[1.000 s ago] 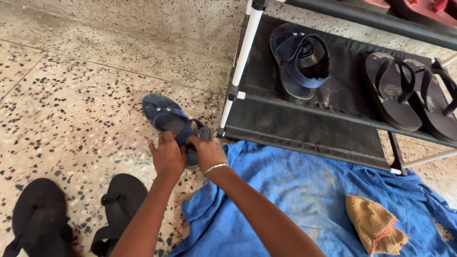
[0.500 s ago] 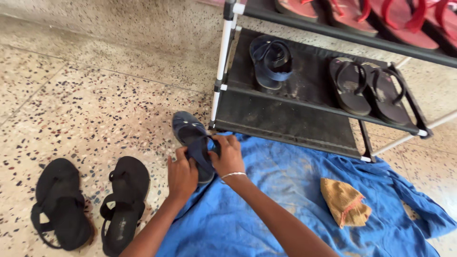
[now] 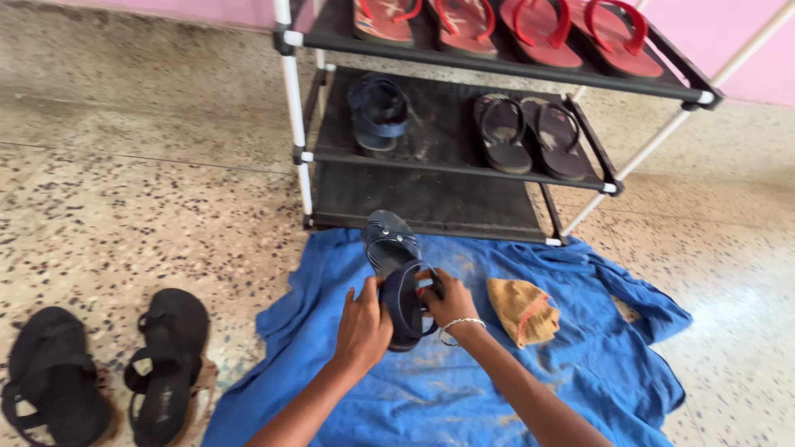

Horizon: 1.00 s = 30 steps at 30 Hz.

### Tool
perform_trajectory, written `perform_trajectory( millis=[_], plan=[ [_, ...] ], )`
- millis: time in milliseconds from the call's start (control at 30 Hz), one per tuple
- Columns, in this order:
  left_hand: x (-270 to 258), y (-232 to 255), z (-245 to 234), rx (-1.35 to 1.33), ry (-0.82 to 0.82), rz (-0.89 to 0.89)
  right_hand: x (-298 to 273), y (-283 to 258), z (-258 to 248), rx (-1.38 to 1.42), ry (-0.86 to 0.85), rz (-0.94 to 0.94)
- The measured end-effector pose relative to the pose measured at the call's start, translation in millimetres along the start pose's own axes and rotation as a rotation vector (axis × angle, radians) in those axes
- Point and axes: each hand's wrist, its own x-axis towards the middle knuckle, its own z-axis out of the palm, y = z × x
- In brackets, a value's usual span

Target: The person wipes a dark blue sandal with a cloth on a blue cloth spread on the floor. The person scrubs the straps and sole, then places the sandal on a shoe rack and picks up another sandal to continue wiping.

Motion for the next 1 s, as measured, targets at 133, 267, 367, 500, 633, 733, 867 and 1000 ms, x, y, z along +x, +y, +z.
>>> perform_trajectory(
  millis=[133,267,367,500,633,733,867,1000],
  plan=[
    [0.1,10.5,35.7,0.061,-0.074,0.126,-18.2,5.3,-41.4,-0.131,0.099,-0.069],
    [-3.6,8.7,64.2,0.194,-0.214,0.170,-29.6,27.5,-57.7,-0.157,0.158,-0.063],
    [-2.8,8.3,79.7,0.225,-0.236,0.136,-32.1,48.6,-57.3,-0.201,0.227,-0.037],
    [-5.9,1.5,92.6,0.213,-0.365,0.016,-32.1,79.2,-56.3,-0.376,0.283,-0.031],
    [-11.9,-4.1,102.3,0.225,-0.405,-0.094,-36.9,88.5,-56.5,-0.253,0.260,-0.148],
    [-12.8,0.8,116.9,0.143,-0.300,-0.169,-42.9,79.8,-68.1,-0.326,0.354,-0.229],
    [-4.1,13.1,135.1,0.074,-0.207,-0.302,-41.5,67.3,-92.7,-0.632,0.462,-0.305],
    [-12.3,18.7,136.2,0.134,-0.194,-0.118,-31.6,81.5,-104.1,-1.019,0.545,-0.334]
  ],
)
